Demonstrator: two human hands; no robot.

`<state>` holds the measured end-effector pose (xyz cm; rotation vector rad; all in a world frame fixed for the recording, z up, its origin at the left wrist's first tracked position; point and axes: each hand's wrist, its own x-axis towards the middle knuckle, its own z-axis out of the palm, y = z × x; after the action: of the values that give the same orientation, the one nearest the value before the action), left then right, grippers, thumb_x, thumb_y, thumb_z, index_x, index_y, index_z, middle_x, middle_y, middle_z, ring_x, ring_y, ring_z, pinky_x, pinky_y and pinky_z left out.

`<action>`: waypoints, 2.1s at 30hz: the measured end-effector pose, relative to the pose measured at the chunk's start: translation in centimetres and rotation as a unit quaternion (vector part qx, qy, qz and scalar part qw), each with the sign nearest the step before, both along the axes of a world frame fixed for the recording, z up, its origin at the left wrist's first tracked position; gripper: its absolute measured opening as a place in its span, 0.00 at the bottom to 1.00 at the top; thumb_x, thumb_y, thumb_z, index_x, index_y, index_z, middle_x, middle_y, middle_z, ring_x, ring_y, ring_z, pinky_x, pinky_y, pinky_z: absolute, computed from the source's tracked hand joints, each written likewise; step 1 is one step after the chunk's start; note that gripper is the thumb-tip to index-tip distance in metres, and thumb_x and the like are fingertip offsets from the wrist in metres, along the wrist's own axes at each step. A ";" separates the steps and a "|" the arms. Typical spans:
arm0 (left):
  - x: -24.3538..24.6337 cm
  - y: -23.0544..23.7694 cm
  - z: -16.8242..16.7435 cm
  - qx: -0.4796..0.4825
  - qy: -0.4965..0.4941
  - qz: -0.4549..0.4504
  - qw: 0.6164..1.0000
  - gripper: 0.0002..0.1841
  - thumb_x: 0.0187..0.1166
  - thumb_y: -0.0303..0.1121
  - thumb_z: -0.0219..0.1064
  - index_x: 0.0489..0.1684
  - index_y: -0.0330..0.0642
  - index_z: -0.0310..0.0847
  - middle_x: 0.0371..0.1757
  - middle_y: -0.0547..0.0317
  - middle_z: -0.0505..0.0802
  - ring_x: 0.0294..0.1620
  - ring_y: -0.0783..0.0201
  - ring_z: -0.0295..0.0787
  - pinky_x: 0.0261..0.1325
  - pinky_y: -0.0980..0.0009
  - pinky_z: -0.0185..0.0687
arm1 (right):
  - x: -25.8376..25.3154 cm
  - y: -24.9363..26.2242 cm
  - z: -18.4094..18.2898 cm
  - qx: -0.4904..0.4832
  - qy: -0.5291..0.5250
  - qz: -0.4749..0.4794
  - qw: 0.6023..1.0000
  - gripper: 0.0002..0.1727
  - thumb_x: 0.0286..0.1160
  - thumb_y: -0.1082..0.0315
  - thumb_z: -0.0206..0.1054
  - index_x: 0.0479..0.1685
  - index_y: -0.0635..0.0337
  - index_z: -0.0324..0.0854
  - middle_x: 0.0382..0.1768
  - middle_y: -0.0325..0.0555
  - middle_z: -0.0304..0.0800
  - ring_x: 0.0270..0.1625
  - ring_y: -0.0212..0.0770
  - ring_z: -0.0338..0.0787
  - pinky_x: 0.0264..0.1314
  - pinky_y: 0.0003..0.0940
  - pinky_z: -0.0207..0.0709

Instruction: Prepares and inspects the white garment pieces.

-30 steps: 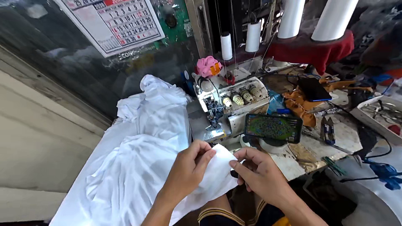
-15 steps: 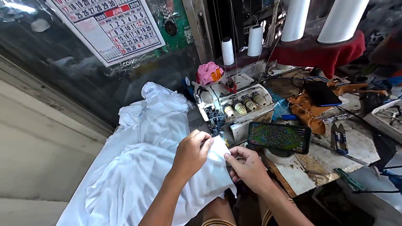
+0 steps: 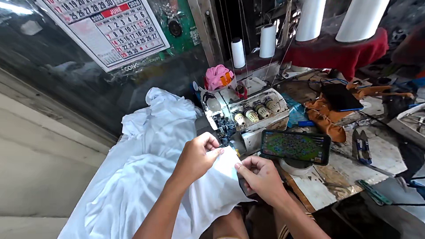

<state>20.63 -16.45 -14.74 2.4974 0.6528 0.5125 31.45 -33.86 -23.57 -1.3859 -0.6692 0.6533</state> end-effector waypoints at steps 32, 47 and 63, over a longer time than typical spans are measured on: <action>-0.6 -1.7 -2.5 0.171 -0.050 0.112 0.978 0.19 0.86 0.49 0.58 0.63 0.56 0.90 0.65 0.52 0.83 0.63 0.50 0.80 0.58 0.48 0.80 | -5.2 0.8 -0.2 0.087 -0.004 0.157 0.984 0.09 0.85 0.67 0.65 0.50 0.63 0.87 0.40 0.43 0.95 0.39 0.35 0.94 0.45 0.33 0.91; 0.1 -9.2 -1.4 0.108 0.111 0.047 0.987 0.14 0.85 0.41 0.64 0.54 0.45 0.92 0.36 0.48 0.95 0.39 0.46 0.95 0.45 0.45 0.88 | -5.8 -3.5 -3.3 0.071 0.000 0.089 0.994 0.09 0.83 0.68 0.65 0.52 0.62 0.85 0.43 0.42 0.93 0.44 0.34 0.93 0.50 0.33 0.89; -10.1 -3.6 -2.3 0.143 -0.061 -0.027 0.988 0.18 0.89 0.46 0.57 0.67 0.53 0.88 0.68 0.66 0.89 0.72 0.63 0.82 0.72 0.54 0.79 | -4.9 -0.5 1.6 0.024 -0.131 0.102 0.986 0.09 0.84 0.64 0.66 0.53 0.52 0.89 0.38 0.37 0.93 0.34 0.34 0.92 0.36 0.32 0.91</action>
<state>10.49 -20.08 -17.08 2.7134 0.4907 0.7790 26.52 -34.39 -21.99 -1.3827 -1.0410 0.6167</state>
